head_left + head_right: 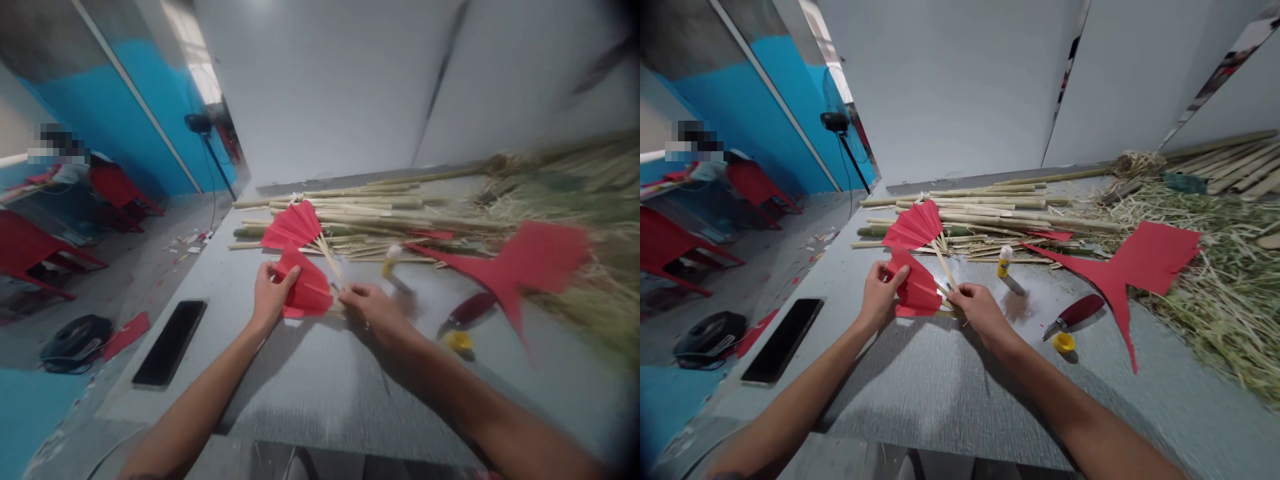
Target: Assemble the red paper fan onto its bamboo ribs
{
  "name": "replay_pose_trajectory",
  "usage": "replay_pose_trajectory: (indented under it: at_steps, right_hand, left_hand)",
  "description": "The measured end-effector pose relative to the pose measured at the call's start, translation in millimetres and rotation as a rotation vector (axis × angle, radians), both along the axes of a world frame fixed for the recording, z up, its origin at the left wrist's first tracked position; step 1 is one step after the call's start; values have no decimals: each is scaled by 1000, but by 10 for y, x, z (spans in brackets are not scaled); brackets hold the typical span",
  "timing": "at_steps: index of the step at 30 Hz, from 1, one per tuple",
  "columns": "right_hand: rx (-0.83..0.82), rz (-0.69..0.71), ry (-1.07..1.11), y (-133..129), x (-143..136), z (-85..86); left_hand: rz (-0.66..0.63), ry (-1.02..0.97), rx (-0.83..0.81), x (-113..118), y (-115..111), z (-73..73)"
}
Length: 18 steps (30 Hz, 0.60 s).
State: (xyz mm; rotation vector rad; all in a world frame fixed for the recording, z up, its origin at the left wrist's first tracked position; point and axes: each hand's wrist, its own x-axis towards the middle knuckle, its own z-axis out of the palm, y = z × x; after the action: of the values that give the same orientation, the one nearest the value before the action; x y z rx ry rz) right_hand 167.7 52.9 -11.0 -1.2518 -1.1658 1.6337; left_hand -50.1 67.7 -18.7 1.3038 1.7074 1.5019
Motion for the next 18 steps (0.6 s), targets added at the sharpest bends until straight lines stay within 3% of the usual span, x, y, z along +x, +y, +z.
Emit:
replay_pose_trajectory:
  at_steps: [8,12,18]
  right_hand:
    - [39,-67,-26,40,15,15]
    - [33,-82,-28,27,25,34]
    - [36,-69,-6,22,38,27]
  left_hand:
    - [-110,307,80,-133,266,197]
    - [-150,271,135,-87,332,221]
    - [-95,174,146,-3,327,146]
